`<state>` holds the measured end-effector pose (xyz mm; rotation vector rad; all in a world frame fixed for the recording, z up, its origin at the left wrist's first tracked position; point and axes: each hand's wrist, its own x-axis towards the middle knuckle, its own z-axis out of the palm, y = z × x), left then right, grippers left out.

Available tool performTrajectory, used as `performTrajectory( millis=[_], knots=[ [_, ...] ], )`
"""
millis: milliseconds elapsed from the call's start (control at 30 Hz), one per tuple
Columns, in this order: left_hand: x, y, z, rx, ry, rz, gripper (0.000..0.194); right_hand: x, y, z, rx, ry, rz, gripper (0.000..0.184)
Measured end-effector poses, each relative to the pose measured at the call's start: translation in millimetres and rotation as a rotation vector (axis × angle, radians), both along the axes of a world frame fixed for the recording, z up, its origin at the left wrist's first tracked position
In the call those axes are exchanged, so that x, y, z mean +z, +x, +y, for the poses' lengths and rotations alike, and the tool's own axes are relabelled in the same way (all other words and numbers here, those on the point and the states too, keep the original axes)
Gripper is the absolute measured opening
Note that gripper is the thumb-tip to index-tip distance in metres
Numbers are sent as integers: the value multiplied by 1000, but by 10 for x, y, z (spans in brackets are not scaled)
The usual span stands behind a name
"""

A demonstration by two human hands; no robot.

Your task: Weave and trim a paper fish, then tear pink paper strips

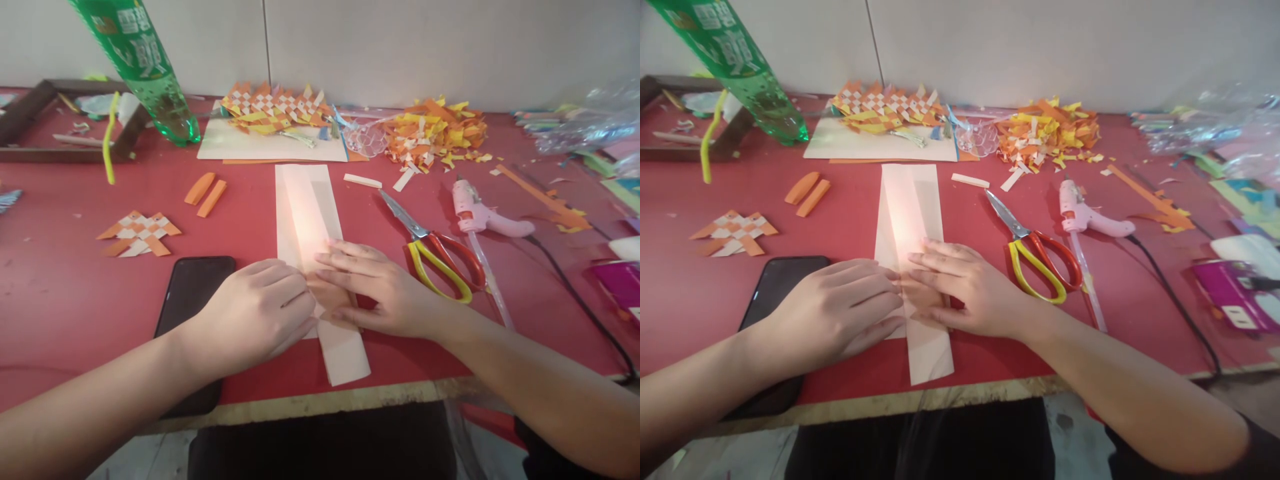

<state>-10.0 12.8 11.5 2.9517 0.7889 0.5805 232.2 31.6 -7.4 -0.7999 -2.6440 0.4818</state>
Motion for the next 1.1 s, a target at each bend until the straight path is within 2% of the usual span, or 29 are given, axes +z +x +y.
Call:
performTrajectory(
  millis=[367, 567, 700, 933, 1100],
  knots=[
    [-8, 1, -16, 29, 7, 14, 26, -30, -18, 5, -5, 36, 21, 55],
    [-8, 12, -11, 71, -96, 56, 27, -49, -20, -4, -21, 35, -1, 55],
    [-17, 5, -26, 99, -106, 38, 26, -59, -23, -9, -32, 39, -9, 53],
    [-54, 16, -21, 21, -150, 51, 28, -60, -28, -16, -25, 42, -30, 54],
    [-55, 43, -64, -11, -169, 33, 18, -59, -32, -3, -25, 38, -31, 56]
  ],
)
